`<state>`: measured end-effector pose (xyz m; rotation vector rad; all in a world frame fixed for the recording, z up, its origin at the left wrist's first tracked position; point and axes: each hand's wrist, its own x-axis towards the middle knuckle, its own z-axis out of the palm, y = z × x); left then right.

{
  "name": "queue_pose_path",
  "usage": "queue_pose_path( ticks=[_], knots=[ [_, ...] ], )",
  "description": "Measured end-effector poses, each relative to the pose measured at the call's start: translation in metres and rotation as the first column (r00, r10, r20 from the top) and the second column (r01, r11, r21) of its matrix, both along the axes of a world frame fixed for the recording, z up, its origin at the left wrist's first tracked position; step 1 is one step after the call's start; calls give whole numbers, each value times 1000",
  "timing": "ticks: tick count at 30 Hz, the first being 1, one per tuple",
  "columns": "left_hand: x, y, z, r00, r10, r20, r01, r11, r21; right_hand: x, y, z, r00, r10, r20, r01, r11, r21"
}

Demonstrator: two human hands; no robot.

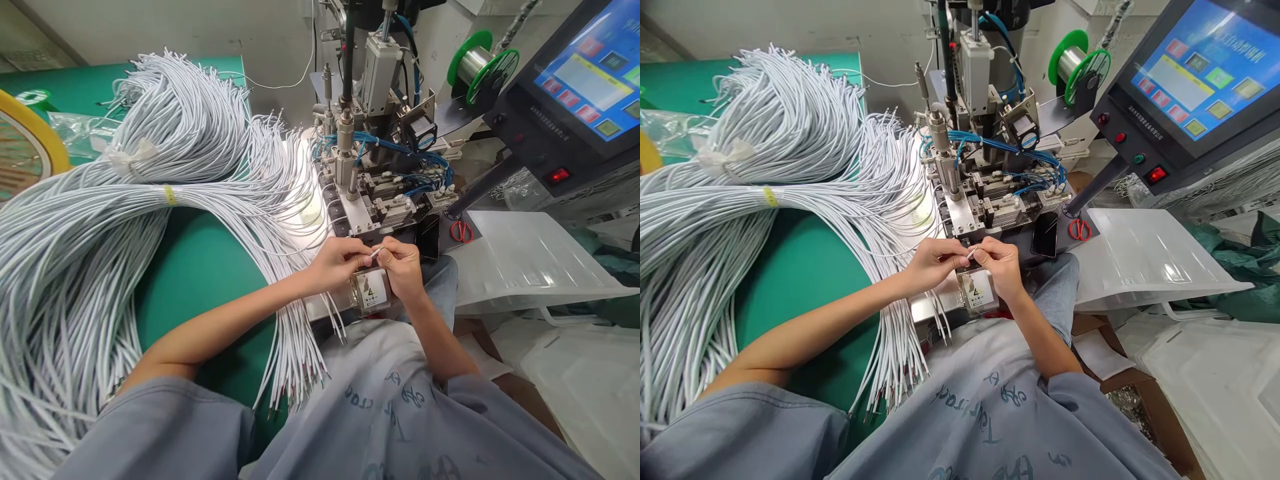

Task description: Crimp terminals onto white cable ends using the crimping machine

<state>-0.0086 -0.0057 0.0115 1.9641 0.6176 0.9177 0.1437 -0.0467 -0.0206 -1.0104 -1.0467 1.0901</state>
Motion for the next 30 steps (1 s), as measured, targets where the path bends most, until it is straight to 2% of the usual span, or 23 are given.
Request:
queue_pose_path(
  ticks=[5, 8, 9, 11, 13, 14, 15, 16, 18, 20, 22, 25, 28, 30],
  knots=[
    [2, -3, -3, 994, 113, 2, -112, 979, 169, -14, -5, 4, 974, -191, 121, 187, 981, 46],
    [0, 0, -4, 987, 160, -33, -138, 924, 355, -16, -9, 11, 884, -336, 325, 288, 939, 187],
    [-1, 2, -4, 981, 184, -61, -137, 882, 451, -14, -10, 14, 845, -358, 398, 282, 930, 236],
    [-4, 7, -3, 964, 235, -126, -98, 752, 652, -6, -9, 20, 788, -326, 522, 201, 938, 283],
    [-6, 12, -2, 943, 271, -195, -18, 624, 781, 5, -6, 26, 762, -213, 611, 69, 966, 251],
    [-7, 13, -1, 936, 270, -225, 23, 592, 806, 9, -5, 28, 756, -149, 638, 4, 975, 223],
    [-8, 14, 0, 932, 260, -252, 54, 588, 807, 12, -3, 29, 753, -98, 651, -47, 978, 202],
    [-8, 14, 1, 930, 244, -276, 73, 612, 788, 14, -2, 30, 756, -69, 651, -78, 978, 193],
    [-6, 12, 1, 933, 203, -297, 66, 716, 695, 12, -1, 29, 778, -82, 623, -67, 975, 211],
    [-4, 7, -1, 944, 166, -284, 18, 835, 550, 7, -3, 23, 807, -154, 571, 14, 970, 242],
    [-2, 2, -6, 953, 144, -267, -19, 907, 421, 1, -5, 15, 824, -223, 521, 108, 964, 241],
    [0, 0, -17, 922, 130, -365, 28, 917, 398, 4, -8, 0, 833, -217, 509, 156, 975, 161],
    [1, 3, -27, 798, 166, -579, 153, 874, 461, 18, -6, -17, 842, -83, 534, 104, 995, -9],
    [1, 6, -31, 712, 174, -680, 221, 864, 452, 27, -3, -26, 870, -19, 493, 93, 988, -126]
  ],
)
